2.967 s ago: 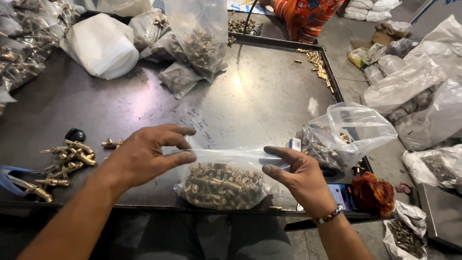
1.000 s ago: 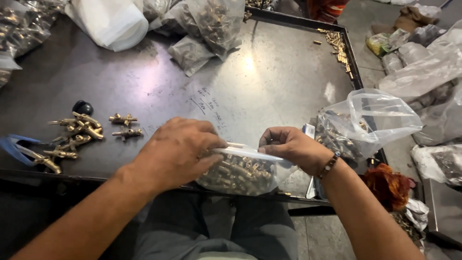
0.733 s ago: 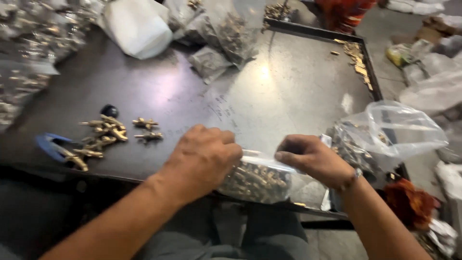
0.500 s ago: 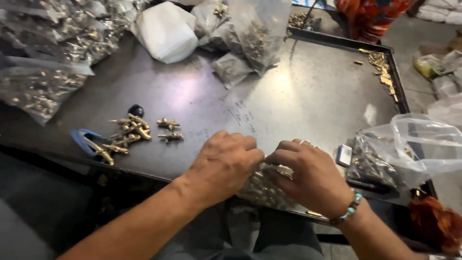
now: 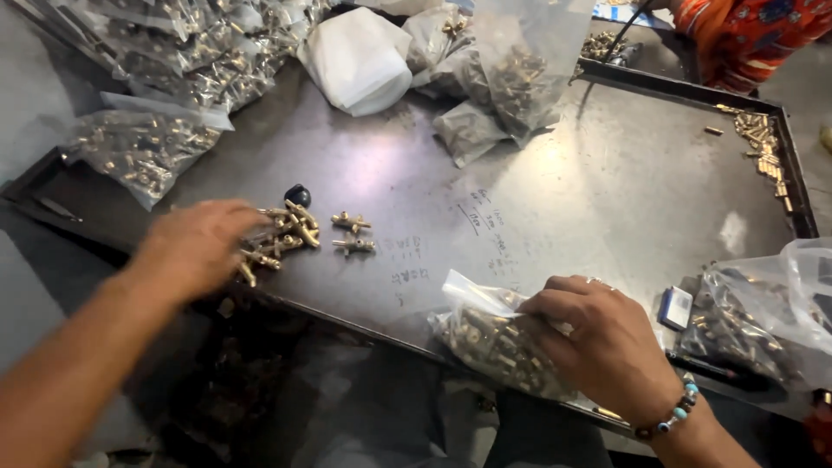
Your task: Sorting small brass fittings and placing them into a plastic bag for packaging.
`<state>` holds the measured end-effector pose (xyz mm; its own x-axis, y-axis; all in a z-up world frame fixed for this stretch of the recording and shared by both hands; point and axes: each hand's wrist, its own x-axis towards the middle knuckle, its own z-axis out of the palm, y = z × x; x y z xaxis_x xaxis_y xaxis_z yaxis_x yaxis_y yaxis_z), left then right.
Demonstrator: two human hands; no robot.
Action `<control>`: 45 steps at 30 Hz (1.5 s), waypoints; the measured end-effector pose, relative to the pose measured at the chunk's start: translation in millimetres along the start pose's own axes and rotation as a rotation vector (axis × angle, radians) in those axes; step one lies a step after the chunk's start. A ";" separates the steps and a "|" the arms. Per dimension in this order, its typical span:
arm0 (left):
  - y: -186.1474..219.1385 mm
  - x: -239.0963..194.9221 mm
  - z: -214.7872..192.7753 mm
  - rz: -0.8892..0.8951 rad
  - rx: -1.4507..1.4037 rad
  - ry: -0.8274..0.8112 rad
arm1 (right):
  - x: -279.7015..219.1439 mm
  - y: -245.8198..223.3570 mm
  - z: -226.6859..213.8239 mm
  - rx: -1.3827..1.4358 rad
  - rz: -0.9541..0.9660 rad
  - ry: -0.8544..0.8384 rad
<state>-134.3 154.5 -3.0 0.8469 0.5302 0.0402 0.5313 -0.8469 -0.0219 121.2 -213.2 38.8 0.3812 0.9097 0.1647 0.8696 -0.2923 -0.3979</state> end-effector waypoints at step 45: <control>223.2 8.1 -72.7 0.790 -0.086 0.105 | -10.2 -6.5 7.4 0.061 -0.053 0.148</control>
<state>-10.5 -33.2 65.0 0.9633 -0.2302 0.1383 -0.2315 -0.9728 -0.0064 109.3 -218.4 33.0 0.3815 0.8687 0.3158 0.8707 -0.2229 -0.4385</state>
